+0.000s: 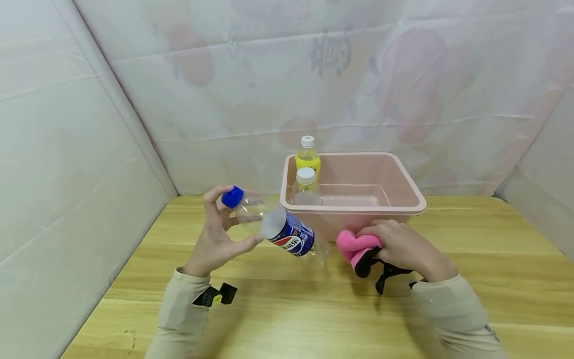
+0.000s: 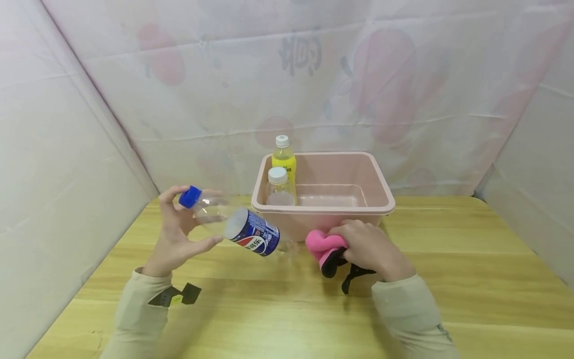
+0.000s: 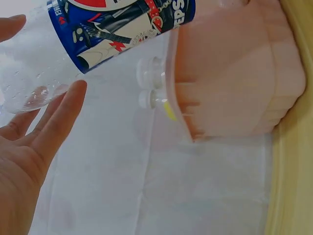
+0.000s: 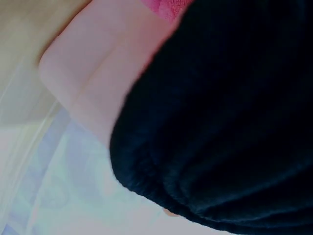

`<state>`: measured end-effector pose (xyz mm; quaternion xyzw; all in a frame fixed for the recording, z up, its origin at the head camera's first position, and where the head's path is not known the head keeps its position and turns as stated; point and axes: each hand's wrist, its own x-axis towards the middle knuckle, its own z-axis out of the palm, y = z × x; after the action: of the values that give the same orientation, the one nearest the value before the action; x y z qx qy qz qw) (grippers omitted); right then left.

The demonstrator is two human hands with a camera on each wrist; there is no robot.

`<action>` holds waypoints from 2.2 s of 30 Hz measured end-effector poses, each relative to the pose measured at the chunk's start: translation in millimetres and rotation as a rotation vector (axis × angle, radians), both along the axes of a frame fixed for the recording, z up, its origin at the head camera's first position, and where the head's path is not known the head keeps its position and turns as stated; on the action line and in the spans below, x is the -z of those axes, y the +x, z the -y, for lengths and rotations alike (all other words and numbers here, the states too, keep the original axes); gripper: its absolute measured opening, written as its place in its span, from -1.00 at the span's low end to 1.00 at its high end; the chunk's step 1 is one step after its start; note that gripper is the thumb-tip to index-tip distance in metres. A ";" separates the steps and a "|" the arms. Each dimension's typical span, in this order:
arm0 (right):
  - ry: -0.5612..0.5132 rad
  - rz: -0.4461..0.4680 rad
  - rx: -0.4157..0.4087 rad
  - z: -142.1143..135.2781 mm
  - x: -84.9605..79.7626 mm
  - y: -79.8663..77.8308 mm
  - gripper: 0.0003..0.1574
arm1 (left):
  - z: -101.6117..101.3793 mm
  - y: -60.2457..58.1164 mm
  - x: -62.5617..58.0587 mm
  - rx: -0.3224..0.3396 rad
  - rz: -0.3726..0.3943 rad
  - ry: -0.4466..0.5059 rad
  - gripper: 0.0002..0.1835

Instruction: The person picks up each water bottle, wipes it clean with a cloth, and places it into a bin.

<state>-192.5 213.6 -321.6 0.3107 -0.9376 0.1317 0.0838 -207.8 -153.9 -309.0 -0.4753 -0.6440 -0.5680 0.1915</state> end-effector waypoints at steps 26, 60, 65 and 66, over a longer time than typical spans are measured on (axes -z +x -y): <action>-0.139 0.159 0.021 -26.2 5.8 19.5 -0.16 | 1.3 -1.1 -13.4 -0.006 -0.027 0.077 0.01; -0.008 -0.364 0.249 -52.3 17.7 -15.9 -0.06 | -60.2 -51.5 -44.9 -0.179 -0.181 0.135 0.03; 0.002 -0.342 0.255 -48.2 17.9 -15.7 -0.06 | -71.2 -64.2 -52.0 -0.253 -0.170 0.082 -0.01; 0.002 -0.338 0.255 -47.5 17.9 -15.6 -0.06 | -73.4 -66.6 -53.3 -0.261 -0.161 0.072 -0.02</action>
<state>-208.1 261.1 -339.5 0.2073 -0.9421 0.0649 0.2555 -274.4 -80.5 -255.6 -0.4242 -0.6623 -0.5209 0.3317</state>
